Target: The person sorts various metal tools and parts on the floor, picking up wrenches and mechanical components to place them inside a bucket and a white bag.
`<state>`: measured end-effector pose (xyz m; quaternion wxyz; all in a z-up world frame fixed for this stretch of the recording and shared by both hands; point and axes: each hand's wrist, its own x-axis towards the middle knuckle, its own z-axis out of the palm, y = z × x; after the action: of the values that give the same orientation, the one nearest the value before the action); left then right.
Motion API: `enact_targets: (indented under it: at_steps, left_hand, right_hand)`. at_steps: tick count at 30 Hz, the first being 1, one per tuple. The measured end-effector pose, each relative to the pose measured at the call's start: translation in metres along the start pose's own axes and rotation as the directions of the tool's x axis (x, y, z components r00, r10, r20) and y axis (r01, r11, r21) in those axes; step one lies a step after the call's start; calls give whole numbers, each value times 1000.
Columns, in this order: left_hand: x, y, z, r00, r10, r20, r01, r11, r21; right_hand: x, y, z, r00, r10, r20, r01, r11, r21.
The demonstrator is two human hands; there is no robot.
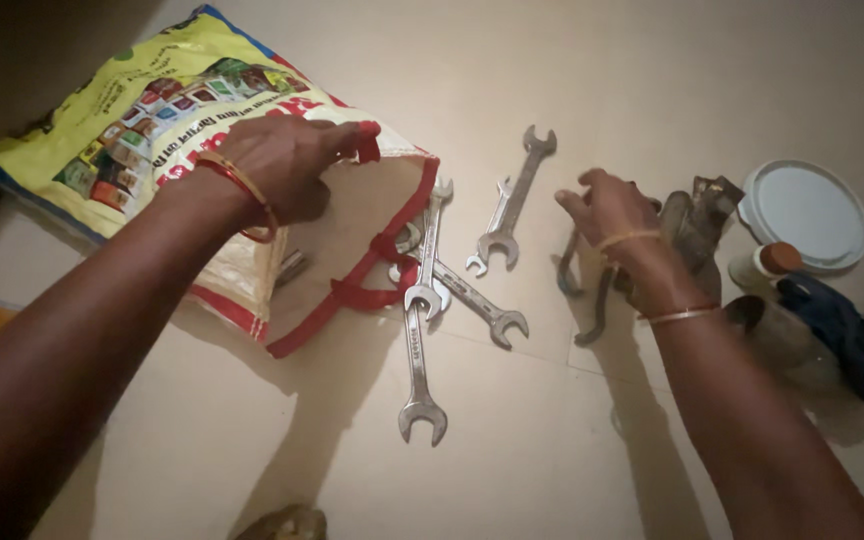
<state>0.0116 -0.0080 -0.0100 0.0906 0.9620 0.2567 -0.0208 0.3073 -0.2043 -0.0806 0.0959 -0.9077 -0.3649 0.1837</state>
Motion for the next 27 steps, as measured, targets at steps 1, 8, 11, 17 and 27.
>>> enact_targets:
  at_steps: [1, 8, 11, 17, 27]
  left_hand:
    - [-1, 1, -1, 1000, 1, 2, -1, 1000, 2]
    - [-3, 1, -3, 999, -37, 33, 37, 999, 16]
    - [-2, -3, 1, 1000, -4, -14, 3, 1000, -15]
    - [-5, -14, -1, 998, 33, -62, -35, 999, -26]
    - [0, -21, 7, 982, 52, -180, -68, 994, -82]
  right_hand:
    - [-5, 9, 9, 997, 71, 41, -74, 995, 61]
    - [-45, 47, 86, 989, -41, -143, 26, 994, -104]
    - [-26, 65, 111, 979, 21, -203, -31, 999, -45]
    - [22, 103, 99, 891, 400, -214, 6, 462, 887]
    - [-52, -13, 62, 986, -161, -40, 88, 307, 948]
